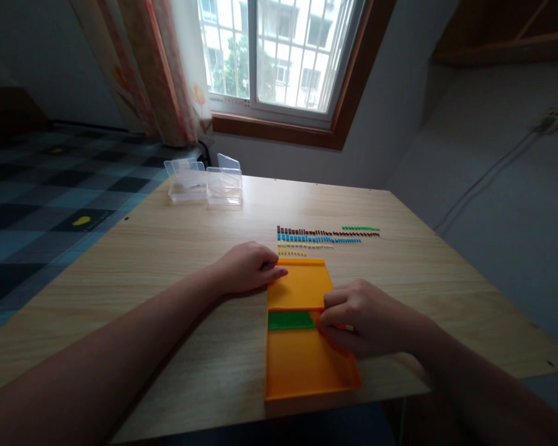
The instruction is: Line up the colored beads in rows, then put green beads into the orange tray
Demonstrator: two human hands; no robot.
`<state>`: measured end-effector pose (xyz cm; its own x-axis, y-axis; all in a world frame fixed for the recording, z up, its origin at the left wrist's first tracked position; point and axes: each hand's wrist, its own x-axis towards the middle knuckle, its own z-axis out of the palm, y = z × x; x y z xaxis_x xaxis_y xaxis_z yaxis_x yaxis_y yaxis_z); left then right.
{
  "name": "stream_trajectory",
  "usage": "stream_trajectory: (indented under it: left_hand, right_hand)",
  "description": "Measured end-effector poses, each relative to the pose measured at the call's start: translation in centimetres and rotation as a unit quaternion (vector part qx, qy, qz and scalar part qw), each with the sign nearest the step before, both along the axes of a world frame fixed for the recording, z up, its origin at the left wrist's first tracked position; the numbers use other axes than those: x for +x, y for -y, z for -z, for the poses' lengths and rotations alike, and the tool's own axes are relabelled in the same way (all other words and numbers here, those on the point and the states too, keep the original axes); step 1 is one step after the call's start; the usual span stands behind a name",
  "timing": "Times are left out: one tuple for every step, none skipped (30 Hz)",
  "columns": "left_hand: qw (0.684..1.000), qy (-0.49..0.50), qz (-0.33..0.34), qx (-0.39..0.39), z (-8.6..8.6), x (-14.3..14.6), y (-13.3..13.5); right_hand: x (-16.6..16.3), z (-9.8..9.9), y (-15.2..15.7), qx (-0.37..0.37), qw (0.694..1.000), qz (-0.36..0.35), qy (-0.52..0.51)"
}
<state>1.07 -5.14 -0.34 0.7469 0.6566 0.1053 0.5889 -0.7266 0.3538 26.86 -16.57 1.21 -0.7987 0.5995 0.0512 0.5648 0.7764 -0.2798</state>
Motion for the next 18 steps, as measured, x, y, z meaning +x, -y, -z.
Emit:
stream_trajectory:
  left_hand:
    - [1.000, -0.001, 0.001, 0.000, 0.00, 0.02, -0.01]
    - [1.000, -0.002, 0.001, 0.001, 0.01, 0.03, -0.02]
    - [1.000, -0.001, 0.002, 0.002, 0.03, 0.03, -0.03]
    - [1.000, 0.000, 0.002, 0.004, 0.05, 0.02, -0.04]
    - [1.000, 0.002, 0.002, 0.006, 0.08, 0.00, -0.05]
    - [1.000, 0.005, 0.002, 0.007, 0.11, -0.02, -0.06]
    - [1.000, 0.007, 0.002, 0.008, 0.15, -0.04, -0.07]
    - [1.000, 0.009, 0.001, 0.009, 0.18, -0.05, -0.08]
    - [1.000, 0.010, 0.001, 0.008, 0.21, -0.06, -0.09]
    - [1.000, 0.010, 0.000, 0.006, 0.23, -0.06, -0.10]
    - [1.000, 0.009, -0.001, 0.005, 0.24, -0.06, -0.10]
    - [1.000, 0.007, -0.002, 0.004, 0.25, -0.06, -0.11]
    - [1.000, 0.005, -0.002, 0.003, 0.26, -0.05, -0.11]
    - [1.000, 0.002, -0.002, 0.002, 0.25, -0.05, -0.10]
    - [1.000, 0.001, -0.002, 0.002, 0.24, -0.06, -0.09]
    - [1.000, -0.001, -0.003, 0.001, 0.22, -0.06, -0.08]
    - [1.000, -0.001, -0.003, 0.001, 0.19, -0.07, -0.06]
    - [1.000, -0.002, -0.004, 0.000, 0.16, -0.07, -0.05]
  right_hand:
    - [-0.04, 0.03, -0.02, -0.001, 1.000, 0.000, 0.001]
    - [-0.08, 0.05, -0.04, -0.001, 1.000, -0.001, 0.002]
    - [-0.12, 0.08, -0.06, -0.001, 1.000, -0.002, 0.002]
    - [-0.16, 0.10, -0.07, -0.001, 1.000, -0.002, 0.002]
    - [-0.20, 0.11, -0.09, -0.001, 1.000, -0.001, 0.002]
    - [-0.22, 0.12, -0.09, -0.001, 1.000, 0.000, 0.002]
    - [-0.24, 0.11, -0.08, 0.000, 1.000, 0.001, 0.002]
    - [-0.25, 0.10, -0.07, 0.000, 1.000, 0.001, 0.002]
    - [-0.25, 0.09, -0.06, 0.000, 1.000, 0.001, 0.002]
    - [-0.25, 0.07, -0.04, 0.000, 1.000, 0.001, 0.003]
    - [-0.25, 0.05, -0.03, 0.000, 1.000, 0.001, 0.002]
    - [-0.24, 0.04, -0.02, 0.000, 1.000, 0.000, 0.002]
    - [-0.24, 0.04, -0.03, 0.000, 1.000, 0.000, 0.001]
    - [-0.23, 0.06, -0.04, -0.002, 1.000, -0.001, 0.000]
    - [-0.23, 0.09, -0.05, -0.004, 1.000, 0.000, -0.001]
    - [-0.22, 0.14, -0.07, -0.007, 1.000, -0.001, -0.004]
    - [-0.21, 0.21, -0.09, -0.010, 1.000, 0.000, -0.008]
    - [-0.19, 0.27, -0.11, -0.014, 1.000, 0.000, -0.013]
